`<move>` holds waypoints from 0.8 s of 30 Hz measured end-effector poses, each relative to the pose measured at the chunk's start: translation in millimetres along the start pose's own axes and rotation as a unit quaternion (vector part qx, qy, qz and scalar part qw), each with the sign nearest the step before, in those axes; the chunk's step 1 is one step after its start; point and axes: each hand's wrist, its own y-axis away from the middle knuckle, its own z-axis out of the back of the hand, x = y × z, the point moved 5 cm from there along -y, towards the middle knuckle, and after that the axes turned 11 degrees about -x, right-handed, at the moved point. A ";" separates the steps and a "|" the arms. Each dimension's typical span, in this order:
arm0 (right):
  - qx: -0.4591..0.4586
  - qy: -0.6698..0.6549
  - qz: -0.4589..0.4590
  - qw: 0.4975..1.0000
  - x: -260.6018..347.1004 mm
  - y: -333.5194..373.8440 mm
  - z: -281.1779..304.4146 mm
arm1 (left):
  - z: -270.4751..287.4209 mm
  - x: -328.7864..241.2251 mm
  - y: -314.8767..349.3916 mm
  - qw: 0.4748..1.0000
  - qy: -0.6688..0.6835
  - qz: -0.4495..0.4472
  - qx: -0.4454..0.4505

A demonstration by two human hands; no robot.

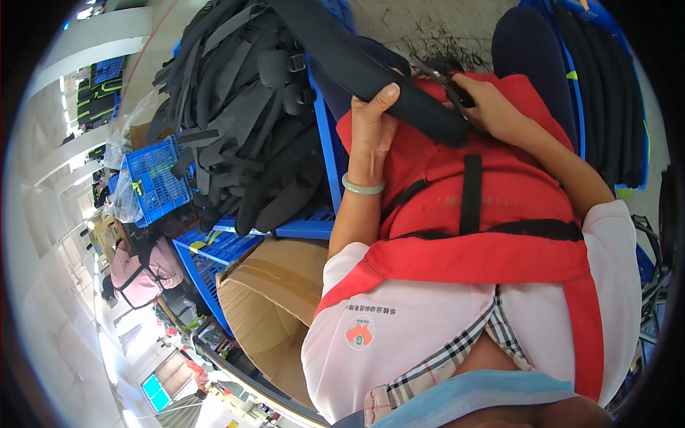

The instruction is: Trimming excess material from black foam backpack straps using scissors.

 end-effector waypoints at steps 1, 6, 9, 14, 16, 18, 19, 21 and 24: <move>-0.008 -0.039 -0.019 0.999 -4.9 -0.1 2.8 | -0.4 -0.5 1.0 1.000 0.002 -0.007 0.005; -0.023 -0.138 -0.147 0.979 -2.0 0.2 17.1 | -3.1 1.6 4.4 1.000 -0.007 0.020 0.008; -0.025 -0.153 -0.106 0.982 4.2 1.3 15.8 | -9.2 3.1 5.2 0.999 -0.012 0.028 0.014; 0.019 -0.123 -0.086 0.988 21.3 -5.7 21.0 | -14.1 5.0 4.7 1.000 -0.022 0.013 0.010; 0.022 -0.112 -0.036 0.993 27.9 -4.7 18.9 | -13.6 8.1 4.5 0.999 -0.030 0.004 0.018; 0.046 -0.102 0.022 0.993 43.7 -4.3 20.9 | -10.2 6.0 -1.3 0.999 -0.041 -0.002 0.011; 0.047 -0.101 0.021 0.994 46.4 -4.9 28.1 | -9.2 -2.3 -6.5 0.999 -0.045 0.004 0.001; 0.122 -0.011 0.072 0.990 53.5 -5.2 33.5 | -9.2 -33.7 -19.9 0.998 -0.025 -0.053 0.002; 0.148 0.013 0.086 0.985 61.1 -10.2 48.9 | 12.5 -58.1 -36.7 0.996 -0.083 -0.037 0.019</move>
